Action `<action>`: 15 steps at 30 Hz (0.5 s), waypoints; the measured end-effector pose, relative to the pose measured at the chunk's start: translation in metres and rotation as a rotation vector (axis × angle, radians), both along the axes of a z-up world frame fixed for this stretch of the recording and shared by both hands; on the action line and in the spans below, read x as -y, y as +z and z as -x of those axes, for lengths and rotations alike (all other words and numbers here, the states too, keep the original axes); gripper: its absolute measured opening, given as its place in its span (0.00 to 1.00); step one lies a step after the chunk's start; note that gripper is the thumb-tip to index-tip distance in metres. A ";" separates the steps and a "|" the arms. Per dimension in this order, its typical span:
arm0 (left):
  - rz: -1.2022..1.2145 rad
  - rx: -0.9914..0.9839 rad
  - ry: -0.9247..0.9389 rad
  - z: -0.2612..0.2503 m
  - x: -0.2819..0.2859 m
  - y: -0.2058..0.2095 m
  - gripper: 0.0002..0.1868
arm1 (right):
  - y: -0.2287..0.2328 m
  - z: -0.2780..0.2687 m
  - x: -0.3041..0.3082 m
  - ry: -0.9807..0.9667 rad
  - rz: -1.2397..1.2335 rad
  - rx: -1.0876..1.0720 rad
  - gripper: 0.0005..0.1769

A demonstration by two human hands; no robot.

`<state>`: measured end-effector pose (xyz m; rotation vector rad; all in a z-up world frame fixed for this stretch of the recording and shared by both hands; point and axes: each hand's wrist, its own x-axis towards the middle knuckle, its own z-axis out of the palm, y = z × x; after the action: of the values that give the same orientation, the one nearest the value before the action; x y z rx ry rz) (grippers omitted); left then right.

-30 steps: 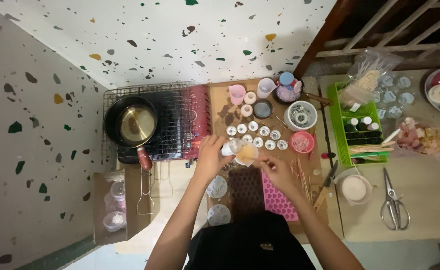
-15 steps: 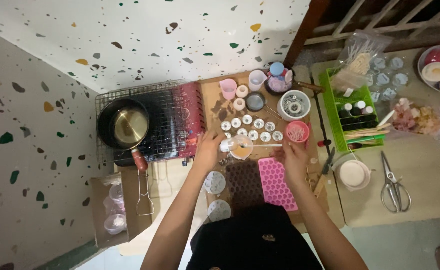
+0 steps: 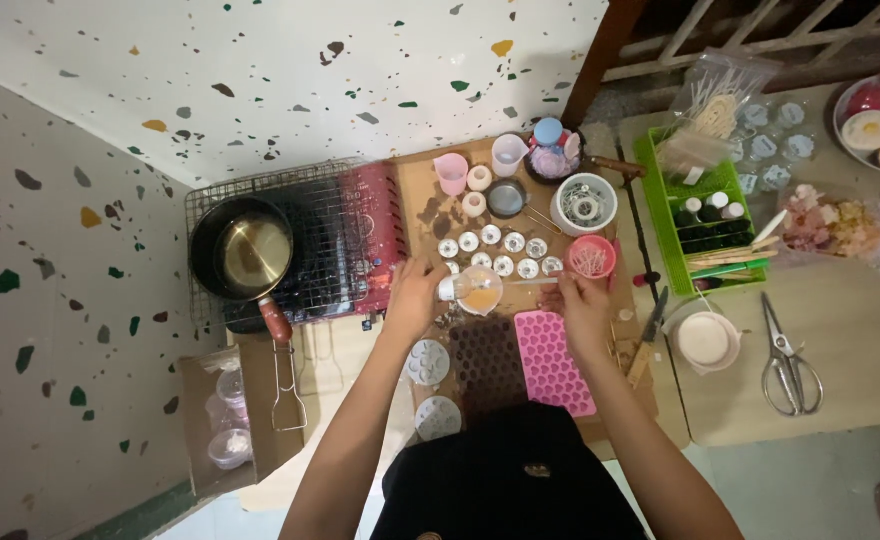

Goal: Stirring melted wax in a cup and pouring it into small molds to create candles

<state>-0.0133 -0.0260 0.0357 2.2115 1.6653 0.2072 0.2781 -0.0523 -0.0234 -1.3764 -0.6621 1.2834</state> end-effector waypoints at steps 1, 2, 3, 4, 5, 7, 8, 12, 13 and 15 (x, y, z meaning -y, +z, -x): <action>0.000 0.000 0.000 0.000 -0.001 -0.001 0.31 | 0.002 0.000 0.000 0.000 0.000 0.000 0.11; 0.000 -0.008 -0.006 0.000 -0.001 -0.002 0.30 | 0.003 0.000 0.000 0.005 0.001 -0.010 0.11; 0.001 -0.015 -0.012 0.000 -0.001 -0.002 0.30 | 0.005 0.000 0.000 0.010 0.003 -0.020 0.11; 0.002 -0.015 -0.013 0.000 -0.002 -0.001 0.30 | 0.004 0.001 0.000 0.009 0.004 -0.020 0.11; -0.003 -0.030 -0.020 0.000 -0.002 0.000 0.30 | 0.002 0.002 -0.001 0.022 0.000 -0.013 0.12; -0.008 -0.045 -0.029 -0.001 -0.002 0.004 0.31 | 0.001 0.003 -0.002 0.035 -0.004 -0.006 0.12; -0.009 -0.057 -0.032 -0.001 -0.001 0.007 0.32 | 0.001 0.002 -0.001 0.042 -0.007 0.001 0.12; -0.023 -0.086 -0.036 -0.004 -0.001 0.014 0.31 | 0.000 0.004 -0.001 0.029 -0.025 0.020 0.12; -0.023 -0.086 -0.036 -0.004 -0.001 0.016 0.31 | 0.004 0.005 -0.001 0.029 -0.025 0.019 0.12; -0.028 -0.084 -0.036 -0.005 -0.001 0.020 0.29 | 0.013 0.008 0.000 0.011 -0.018 0.001 0.12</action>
<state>-0.0088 -0.0254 0.0556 2.2980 1.6745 0.1302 0.2701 -0.0521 -0.0105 -1.3603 -0.6813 1.2828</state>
